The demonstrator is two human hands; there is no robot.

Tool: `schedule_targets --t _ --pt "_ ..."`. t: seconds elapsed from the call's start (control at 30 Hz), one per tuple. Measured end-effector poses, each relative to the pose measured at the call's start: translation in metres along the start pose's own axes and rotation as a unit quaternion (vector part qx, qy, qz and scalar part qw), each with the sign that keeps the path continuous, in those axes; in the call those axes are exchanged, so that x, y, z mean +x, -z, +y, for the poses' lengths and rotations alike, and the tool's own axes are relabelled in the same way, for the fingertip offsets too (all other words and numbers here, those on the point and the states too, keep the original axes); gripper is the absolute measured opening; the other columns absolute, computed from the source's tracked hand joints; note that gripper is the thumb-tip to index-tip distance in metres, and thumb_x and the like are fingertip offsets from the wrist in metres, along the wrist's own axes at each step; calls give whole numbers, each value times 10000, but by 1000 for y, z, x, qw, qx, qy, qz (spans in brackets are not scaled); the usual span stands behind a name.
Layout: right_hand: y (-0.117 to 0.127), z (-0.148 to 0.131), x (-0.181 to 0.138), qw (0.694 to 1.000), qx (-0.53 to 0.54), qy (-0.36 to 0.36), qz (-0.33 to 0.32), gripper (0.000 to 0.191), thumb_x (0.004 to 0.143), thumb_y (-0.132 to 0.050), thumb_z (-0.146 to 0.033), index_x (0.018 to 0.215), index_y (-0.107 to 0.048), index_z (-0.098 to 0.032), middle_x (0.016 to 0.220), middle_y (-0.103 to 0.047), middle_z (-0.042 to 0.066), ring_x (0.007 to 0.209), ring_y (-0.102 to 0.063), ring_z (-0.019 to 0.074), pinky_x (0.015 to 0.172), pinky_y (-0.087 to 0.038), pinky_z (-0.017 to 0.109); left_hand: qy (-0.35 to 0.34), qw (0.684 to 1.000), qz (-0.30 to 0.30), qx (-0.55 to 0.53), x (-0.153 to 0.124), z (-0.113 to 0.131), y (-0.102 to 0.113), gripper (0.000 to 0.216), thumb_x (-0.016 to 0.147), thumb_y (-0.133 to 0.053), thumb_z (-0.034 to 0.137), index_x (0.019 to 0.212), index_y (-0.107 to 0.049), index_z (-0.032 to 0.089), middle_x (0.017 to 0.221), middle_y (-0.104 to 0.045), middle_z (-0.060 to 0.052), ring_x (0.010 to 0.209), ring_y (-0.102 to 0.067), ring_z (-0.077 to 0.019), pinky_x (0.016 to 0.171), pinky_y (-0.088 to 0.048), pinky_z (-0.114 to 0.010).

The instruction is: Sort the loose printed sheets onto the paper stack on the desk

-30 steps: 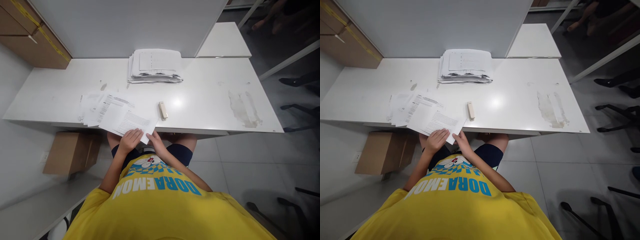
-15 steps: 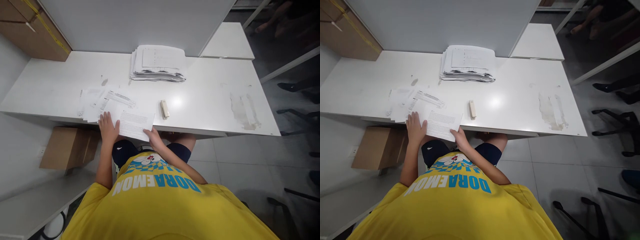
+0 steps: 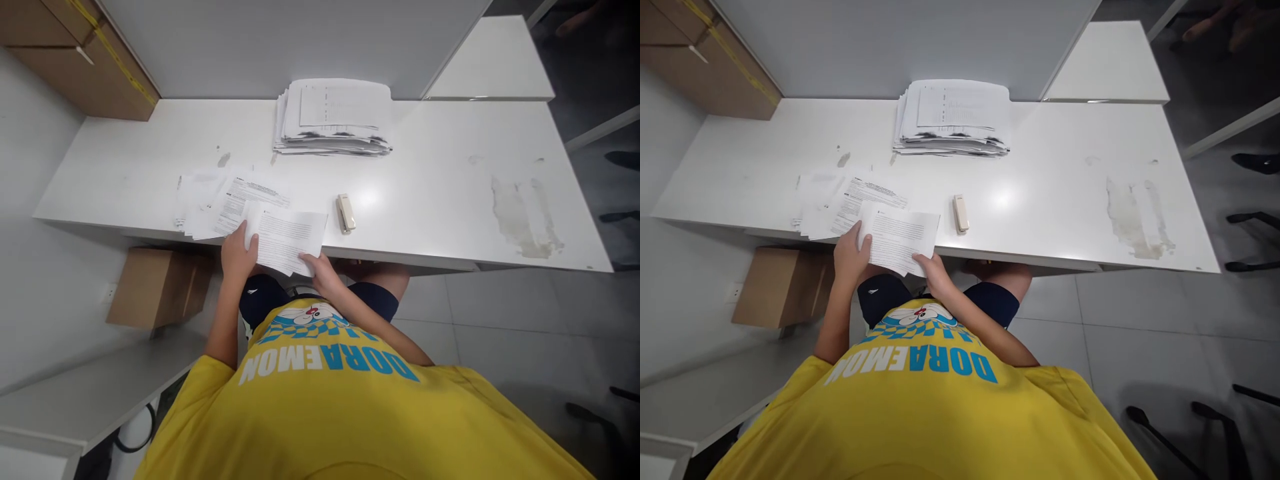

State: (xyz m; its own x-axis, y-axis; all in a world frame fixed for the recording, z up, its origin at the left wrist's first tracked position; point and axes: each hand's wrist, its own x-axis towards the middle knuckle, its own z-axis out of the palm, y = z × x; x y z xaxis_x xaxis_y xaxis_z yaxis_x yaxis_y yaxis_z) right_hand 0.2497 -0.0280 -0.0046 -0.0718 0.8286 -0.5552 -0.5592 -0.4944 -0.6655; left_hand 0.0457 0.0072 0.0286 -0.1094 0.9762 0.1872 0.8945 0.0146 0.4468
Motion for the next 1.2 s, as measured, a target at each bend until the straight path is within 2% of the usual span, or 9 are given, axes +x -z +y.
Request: schedule_targets --t 0.1,0.2,0.47,0.57,0.7,0.8,0.87,1.03,1.2 --pt "4 2 1 1000 -16 8 10 343 610 -788 -271 936 -701 -210 1047 -765 42 1009 -687 259 975 -516 411 7 998 -37 -42 6 5 3 517 957 -443 455 1371 -561 169 1309 -664 -120 1152 -646 -299 1003 -523 -436" --pt "12 3 0 996 -63 36 57 332 609 -774 -275 926 -711 -202 1027 -766 42 968 -686 257 941 -523 411 -1 999 -18 -46 9 10 2 493 959 -441 438 1344 -579 162 1268 -680 -123 1149 -631 -295 1024 -509 -448" --pt "43 -10 -5 944 -219 234 76 362 689 -753 -412 983 -676 -215 978 -748 49 912 -667 237 873 -528 394 84 996 -9 -22 25 9 -8 717 897 -562 537 1489 -382 174 1545 -422 -184 1497 -249 -412 1194 -159 -666" --pt "50 -22 -4 916 -266 295 49 362 729 -735 -486 964 -659 -221 984 -727 59 944 -663 256 868 -525 412 -2 989 -21 -145 39 6 -6 786 831 -644 612 1475 -401 234 1416 -564 -160 1398 -438 -375 1177 -279 -598" --pt "52 -44 1 860 -303 410 23 269 834 -657 -500 868 -609 -237 930 -679 41 908 -647 229 854 -523 393 -105 941 25 -321 54 9 -7 689 778 -697 657 1320 -540 261 1243 -649 -96 1193 -606 -276 1051 -475 -420" --pt "52 -55 5 827 -320 461 11 247 857 -649 -476 867 -552 -249 962 -661 39 951 -638 219 883 -518 389 -92 906 84 -406 56 14 -16 484 844 -633 644 1093 -630 229 1071 -670 -69 1077 -648 -227 974 -516 -357" --pt "55 -57 6 831 -323 453 23 258 856 -657 -466 941 -545 -250 1029 -657 45 1012 -631 219 908 -513 385 -87 896 78 -429 51 17 -25 426 872 -610 622 1003 -649 218 1017 -676 -63 1041 -656 -218 964 -518 -360" --pt "63 -59 -2 841 -348 408 71 301 896 -587 -512 1026 -550 -242 997 -671 50 963 -652 220 865 -534 382 -71 891 82 -441 27 29 -33 365 890 -620 567 946 -666 210 975 -682 -54 987 -656 -203 934 -517 -347" --pt "58 -63 -14 818 -346 458 35 214 951 -530 -458 1037 -558 -265 1141 -696 77 1135 -648 236 986 -511 429 -84 892 117 -429 16 44 -29 317 936 -577 512 944 -665 207 969 -681 -55 995 -648 -197 959 -501 -345"
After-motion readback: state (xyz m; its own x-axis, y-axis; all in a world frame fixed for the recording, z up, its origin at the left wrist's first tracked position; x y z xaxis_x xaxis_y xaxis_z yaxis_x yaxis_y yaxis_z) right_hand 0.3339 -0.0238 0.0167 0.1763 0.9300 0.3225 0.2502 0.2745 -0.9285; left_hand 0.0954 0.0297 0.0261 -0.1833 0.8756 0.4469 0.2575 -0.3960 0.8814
